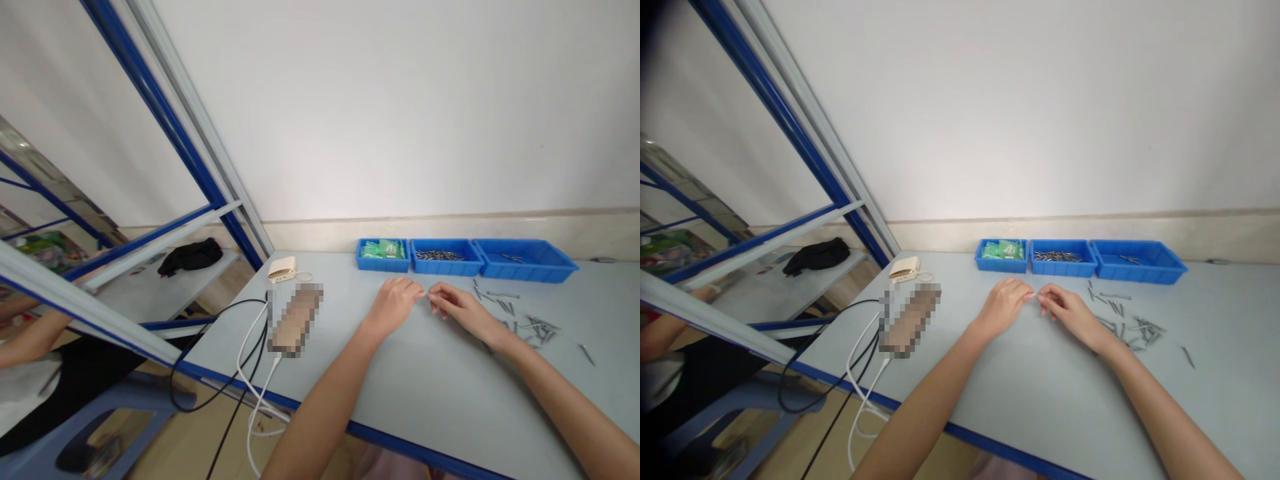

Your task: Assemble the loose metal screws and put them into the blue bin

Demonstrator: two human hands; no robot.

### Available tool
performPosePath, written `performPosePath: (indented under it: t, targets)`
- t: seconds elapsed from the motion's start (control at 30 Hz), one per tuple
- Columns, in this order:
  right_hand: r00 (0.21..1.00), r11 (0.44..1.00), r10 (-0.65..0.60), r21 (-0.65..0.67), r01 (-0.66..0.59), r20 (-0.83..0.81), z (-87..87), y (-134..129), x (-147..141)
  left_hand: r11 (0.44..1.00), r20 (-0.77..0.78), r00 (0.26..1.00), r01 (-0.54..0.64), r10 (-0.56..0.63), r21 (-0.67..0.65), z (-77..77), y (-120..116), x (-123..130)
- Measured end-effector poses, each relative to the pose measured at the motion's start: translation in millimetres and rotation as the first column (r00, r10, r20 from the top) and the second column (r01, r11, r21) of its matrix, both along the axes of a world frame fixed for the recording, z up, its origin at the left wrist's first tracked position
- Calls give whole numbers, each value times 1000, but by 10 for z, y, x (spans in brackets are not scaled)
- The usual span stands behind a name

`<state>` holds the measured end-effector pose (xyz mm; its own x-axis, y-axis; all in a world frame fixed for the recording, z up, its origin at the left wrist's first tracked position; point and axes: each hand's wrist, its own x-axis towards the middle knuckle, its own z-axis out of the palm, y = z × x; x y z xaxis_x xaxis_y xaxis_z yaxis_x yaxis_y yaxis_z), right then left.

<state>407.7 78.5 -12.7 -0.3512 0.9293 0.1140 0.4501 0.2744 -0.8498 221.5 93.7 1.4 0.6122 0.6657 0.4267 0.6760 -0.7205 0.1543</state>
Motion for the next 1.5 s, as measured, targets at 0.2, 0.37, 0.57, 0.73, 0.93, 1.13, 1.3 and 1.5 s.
performPosePath:
  t: [0.2,0.37,0.57,0.73,0.93,1.13,1.3,1.5]
  targets:
    - [998,998,-61,29,61,-13,17,-1,8,995,104,994,-1,12,-100,-41,-14,49]
    - [996,996,-83,13,83,-16,-9,-15,-3,994,82,996,36,-27,-100,-70,-18,82]
    - [995,998,-54,28,57,-84,29,-18,-35,993,61,998,-13,20,-115,-44,-17,71]
    - [996,997,-54,48,58,-73,49,-19,-34,990,58,998,-28,36,-137,-35,-12,81]
    - [998,996,-56,63,56,-1,37,-39,-13,985,110,993,-23,42,-172,-49,-19,102]
    - [998,997,-65,48,64,7,-25,-19,-14,990,99,995,-3,17,-143,-39,-21,106]
    - [997,997,-62,50,64,-47,21,-46,-43,988,81,996,-20,33,-156,-49,-8,101]
    - [992,988,-124,93,126,-28,108,-87,-55,981,116,992,-20,43,-195,-46,-24,115]
